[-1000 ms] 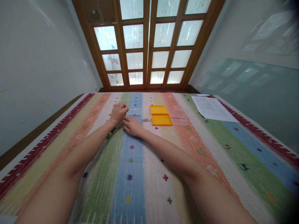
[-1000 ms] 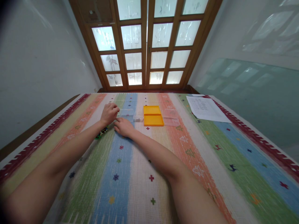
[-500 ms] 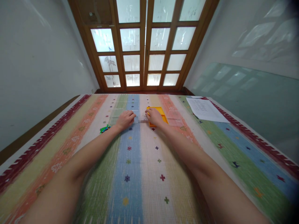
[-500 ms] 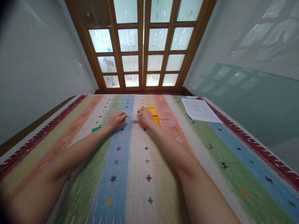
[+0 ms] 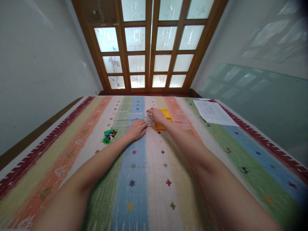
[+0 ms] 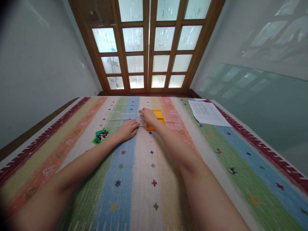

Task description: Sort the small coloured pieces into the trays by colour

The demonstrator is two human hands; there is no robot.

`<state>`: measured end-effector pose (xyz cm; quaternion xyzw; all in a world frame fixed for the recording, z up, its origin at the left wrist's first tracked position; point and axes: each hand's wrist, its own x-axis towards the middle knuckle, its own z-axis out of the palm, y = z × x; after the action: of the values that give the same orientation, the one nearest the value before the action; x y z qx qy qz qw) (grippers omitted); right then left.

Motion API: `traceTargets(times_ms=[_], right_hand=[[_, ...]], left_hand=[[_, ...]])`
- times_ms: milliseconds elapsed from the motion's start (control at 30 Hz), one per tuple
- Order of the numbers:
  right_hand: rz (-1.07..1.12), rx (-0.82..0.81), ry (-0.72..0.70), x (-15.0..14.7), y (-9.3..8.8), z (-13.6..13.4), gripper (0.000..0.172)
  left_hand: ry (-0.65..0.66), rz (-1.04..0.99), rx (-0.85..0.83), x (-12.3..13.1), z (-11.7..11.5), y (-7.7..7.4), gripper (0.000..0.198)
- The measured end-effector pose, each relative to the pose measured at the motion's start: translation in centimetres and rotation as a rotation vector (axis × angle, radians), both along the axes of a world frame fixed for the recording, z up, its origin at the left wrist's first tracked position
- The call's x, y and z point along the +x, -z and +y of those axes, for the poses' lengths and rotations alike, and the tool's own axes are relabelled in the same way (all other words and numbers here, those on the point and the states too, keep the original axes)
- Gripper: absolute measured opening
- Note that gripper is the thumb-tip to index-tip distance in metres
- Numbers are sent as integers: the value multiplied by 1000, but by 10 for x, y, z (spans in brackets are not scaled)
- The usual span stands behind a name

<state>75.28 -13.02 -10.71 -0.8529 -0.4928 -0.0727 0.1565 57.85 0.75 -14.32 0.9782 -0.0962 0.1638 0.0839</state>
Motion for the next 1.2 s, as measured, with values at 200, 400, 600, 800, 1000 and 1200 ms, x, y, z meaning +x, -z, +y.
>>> traceTargets(times_ms=[200,400,600,800,1000,1200], right_hand=[[26,96,-113,-15,1,-10,28],[109,215,-44,0,0,-8,24],[184,255,-82,1,-5,-3,24],[179,254,-121,-7,-12,7,26],[121,137,-79,-12,-21,29,23],[22,33,55,-18,-26,46,30]], left_hand=[[7,1,-23,2,1,3,41],[2,-6,-37,-2,-1,5,41],[-88,-5,-97,-11,-2,6,47],[-182,-21,-79,-21,-2,3,47],[-209,23,-61,-31,-4,5,50],[-168,39,-115,-33,1,3,49]])
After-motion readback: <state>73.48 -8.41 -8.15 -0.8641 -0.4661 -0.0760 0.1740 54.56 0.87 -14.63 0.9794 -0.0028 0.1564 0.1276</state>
